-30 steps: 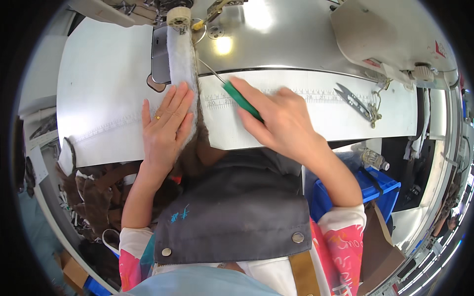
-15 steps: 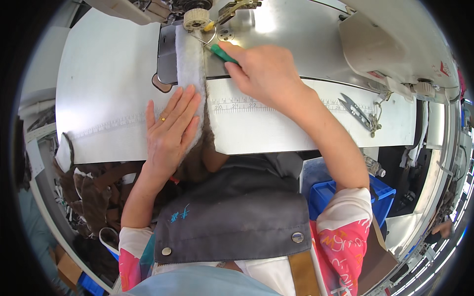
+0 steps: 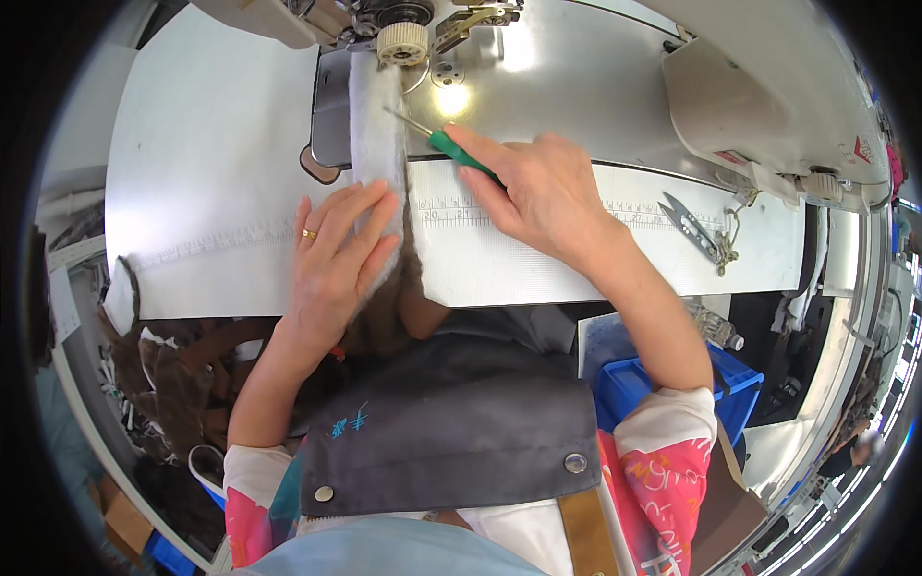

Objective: Sewing fur trim onto leather pieces using an industrial sewing machine.

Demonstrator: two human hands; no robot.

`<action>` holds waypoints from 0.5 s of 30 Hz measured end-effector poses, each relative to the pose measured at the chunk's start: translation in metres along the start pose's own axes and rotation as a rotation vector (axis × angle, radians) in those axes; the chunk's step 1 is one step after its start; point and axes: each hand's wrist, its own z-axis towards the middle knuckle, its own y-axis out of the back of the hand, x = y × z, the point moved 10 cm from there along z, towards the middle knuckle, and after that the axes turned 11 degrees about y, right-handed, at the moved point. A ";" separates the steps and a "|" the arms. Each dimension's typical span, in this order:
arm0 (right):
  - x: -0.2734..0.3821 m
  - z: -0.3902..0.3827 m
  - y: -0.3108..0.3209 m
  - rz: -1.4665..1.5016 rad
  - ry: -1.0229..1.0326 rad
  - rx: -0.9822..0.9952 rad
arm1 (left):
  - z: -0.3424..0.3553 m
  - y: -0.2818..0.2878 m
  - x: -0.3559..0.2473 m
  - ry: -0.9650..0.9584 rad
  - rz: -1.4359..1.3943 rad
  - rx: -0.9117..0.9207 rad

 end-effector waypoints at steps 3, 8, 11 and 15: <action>-0.008 0.008 0.004 -0.051 -0.015 0.023 | 0.010 -0.001 0.003 -0.023 0.001 -0.040; -0.018 0.015 0.005 -0.004 0.062 -0.028 | 0.028 -0.001 0.005 -0.034 -0.001 -0.070; -0.003 0.006 0.007 0.024 0.171 -0.025 | 0.034 0.001 0.008 -0.032 0.008 -0.078; -0.007 0.006 -0.002 0.011 0.134 -0.025 | 0.046 -0.006 0.014 -0.037 -0.001 -0.080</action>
